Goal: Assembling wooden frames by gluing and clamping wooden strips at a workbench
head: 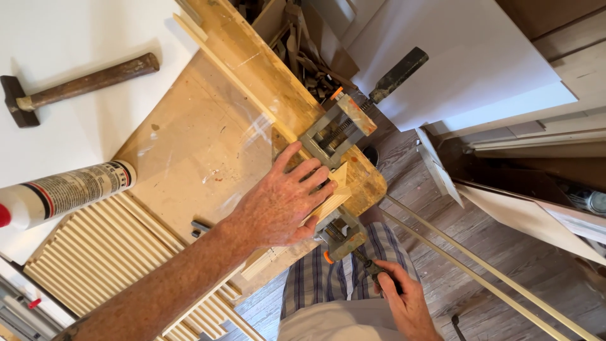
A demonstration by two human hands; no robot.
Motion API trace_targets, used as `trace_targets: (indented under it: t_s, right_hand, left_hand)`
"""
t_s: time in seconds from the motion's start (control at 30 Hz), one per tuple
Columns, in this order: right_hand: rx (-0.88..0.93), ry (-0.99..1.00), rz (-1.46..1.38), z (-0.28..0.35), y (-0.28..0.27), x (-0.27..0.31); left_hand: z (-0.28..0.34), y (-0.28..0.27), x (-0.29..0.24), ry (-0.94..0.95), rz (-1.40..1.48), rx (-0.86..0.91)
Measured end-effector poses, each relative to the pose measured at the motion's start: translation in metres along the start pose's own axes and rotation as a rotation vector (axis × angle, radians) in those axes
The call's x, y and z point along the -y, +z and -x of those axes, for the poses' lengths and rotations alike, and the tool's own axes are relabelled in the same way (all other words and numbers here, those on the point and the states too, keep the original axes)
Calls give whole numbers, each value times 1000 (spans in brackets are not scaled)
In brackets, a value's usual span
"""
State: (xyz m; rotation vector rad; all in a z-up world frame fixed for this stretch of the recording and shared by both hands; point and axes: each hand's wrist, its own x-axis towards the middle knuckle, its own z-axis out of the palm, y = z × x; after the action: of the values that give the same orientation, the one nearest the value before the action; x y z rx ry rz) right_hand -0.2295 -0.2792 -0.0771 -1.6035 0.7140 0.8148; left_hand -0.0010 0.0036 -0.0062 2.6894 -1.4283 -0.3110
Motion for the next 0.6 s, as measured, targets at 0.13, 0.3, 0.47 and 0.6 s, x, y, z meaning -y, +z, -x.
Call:
trace_targets:
  t_s: [0.13,0.3,0.47,0.6]
  right_hand:
    - [47,221,-1,-1,-5,11]
    - [11,301,-67,-9,-4,3]
    - [101,170,-64,-7,-6,10]
    - [185,-7,246,-13,-12,-4]
  left_hand:
    - [0,-2,0,7,-2,0]
    - [0,-2,1,9,19,-25]
    - [1,-2,1,4,53,-42]
    - [5,10,0,-12,31,-50]
